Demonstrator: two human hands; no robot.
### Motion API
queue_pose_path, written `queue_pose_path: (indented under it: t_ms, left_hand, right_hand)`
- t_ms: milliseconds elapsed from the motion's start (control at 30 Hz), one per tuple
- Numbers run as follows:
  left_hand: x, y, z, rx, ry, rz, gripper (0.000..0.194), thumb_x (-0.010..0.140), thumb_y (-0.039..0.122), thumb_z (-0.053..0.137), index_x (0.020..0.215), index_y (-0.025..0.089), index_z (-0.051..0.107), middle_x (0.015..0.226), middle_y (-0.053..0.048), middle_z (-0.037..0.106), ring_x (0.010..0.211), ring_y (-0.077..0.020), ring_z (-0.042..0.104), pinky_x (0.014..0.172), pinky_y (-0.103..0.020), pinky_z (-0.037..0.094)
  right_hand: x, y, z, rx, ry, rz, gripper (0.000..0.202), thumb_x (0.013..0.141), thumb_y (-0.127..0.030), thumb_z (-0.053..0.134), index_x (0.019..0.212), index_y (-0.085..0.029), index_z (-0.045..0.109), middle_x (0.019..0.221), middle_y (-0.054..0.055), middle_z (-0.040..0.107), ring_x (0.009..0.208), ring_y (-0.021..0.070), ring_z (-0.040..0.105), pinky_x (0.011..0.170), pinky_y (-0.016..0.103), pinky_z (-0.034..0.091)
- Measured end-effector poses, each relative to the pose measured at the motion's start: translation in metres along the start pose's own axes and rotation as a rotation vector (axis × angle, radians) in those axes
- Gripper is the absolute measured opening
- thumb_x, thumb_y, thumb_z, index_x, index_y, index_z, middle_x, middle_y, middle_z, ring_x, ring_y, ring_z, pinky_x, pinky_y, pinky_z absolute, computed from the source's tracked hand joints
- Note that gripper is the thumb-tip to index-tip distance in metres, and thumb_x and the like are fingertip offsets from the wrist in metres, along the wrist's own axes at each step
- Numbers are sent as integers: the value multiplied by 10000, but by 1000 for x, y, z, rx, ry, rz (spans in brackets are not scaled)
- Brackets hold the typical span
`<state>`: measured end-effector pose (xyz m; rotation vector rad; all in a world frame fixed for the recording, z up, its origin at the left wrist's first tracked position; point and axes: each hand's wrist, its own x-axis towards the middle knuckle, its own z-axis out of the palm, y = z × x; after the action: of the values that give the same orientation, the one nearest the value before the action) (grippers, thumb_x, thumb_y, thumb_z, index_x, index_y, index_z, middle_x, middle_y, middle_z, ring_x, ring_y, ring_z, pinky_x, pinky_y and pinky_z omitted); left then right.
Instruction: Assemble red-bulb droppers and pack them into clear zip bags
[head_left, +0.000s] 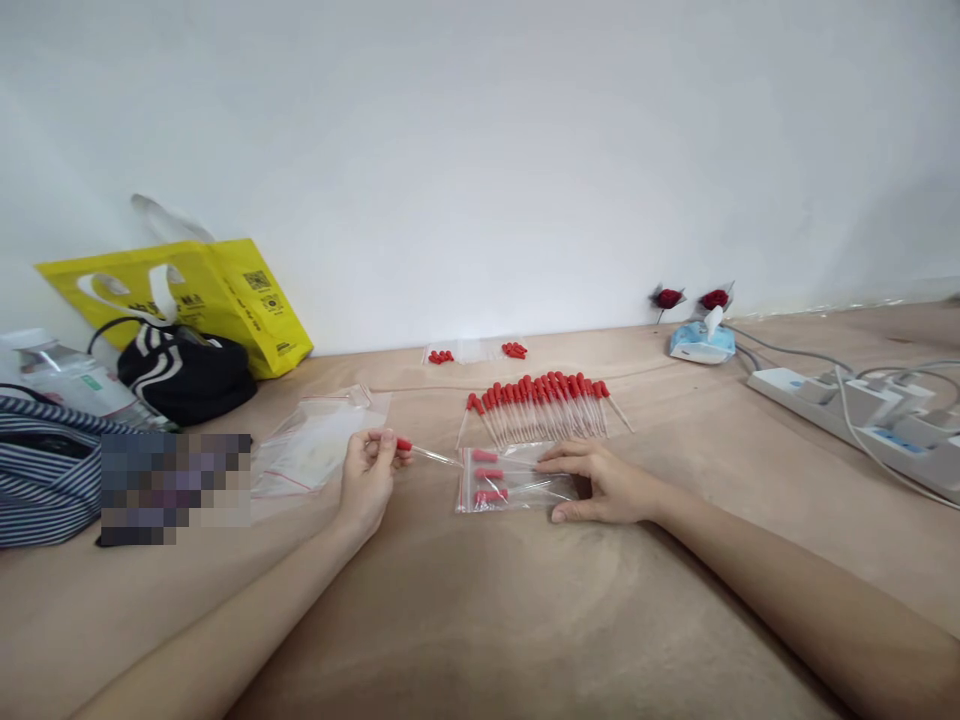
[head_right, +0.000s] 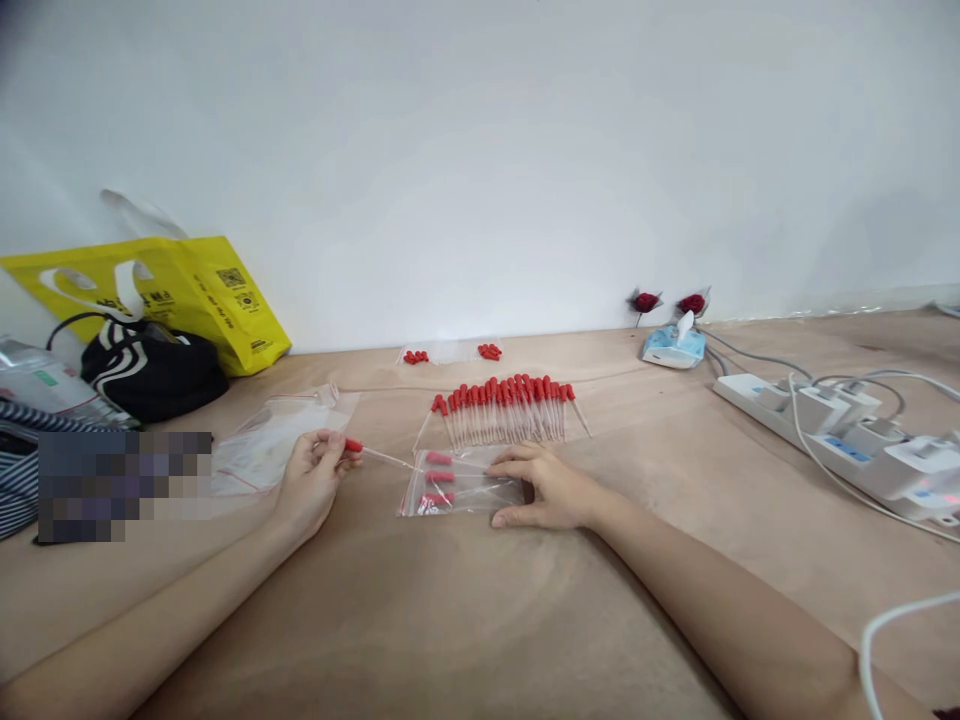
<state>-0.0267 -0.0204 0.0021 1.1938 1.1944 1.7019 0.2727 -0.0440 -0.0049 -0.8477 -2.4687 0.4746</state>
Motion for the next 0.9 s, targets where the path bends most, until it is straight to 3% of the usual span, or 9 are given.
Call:
queue_pose_path:
  t_ms: [233,433,567,767,900]
  left_hand:
    - [-12,6,2,157,-163,-113,409,569,430,701,743,173,435,664,14,625,607,-125,616,651,-276,499]
    - [-11,11,0,319,-360,-146,307,560,395,709,681,178,530,633,-9,627,599,-141,602,612,-263,488]
    - [-9,11,10,378,-451,-152,227,550,327,718,648,178,578,653,-12,646,628,-147,605,624,-259,480]
    - [-10,4,28,365,-577,-187,222,598,321,663,752,164,632,798,-52,685,760,-186,626,758,-325,476]
    - [-11,-1,32,404,-574,-114,197,610,267,628,778,167,601,750,-34,657,728,-169,619,714,-298,481]
  right_hand:
    - [0,1,0,11,1,-7,576,687,-505,621,1166,-197,529,1096,105,559,1004,226,515,864,397,394]
    - [0,2,1,14,15,-24,567,695,-499,616,1162,-189,533,1099,109,553,1005,223,513,865,395,398]
    - [0,3,2,16,20,-28,563,689,-493,626,1149,-176,547,1101,108,547,1010,210,502,875,373,396]
    - [0,3,2,14,24,-22,533,688,-497,623,1120,-190,568,1100,108,545,1011,222,501,870,392,394]
    - [0,2,2,16,24,-26,544,689,-491,626,1142,-199,553,1100,104,546,1007,219,504,874,392,392]
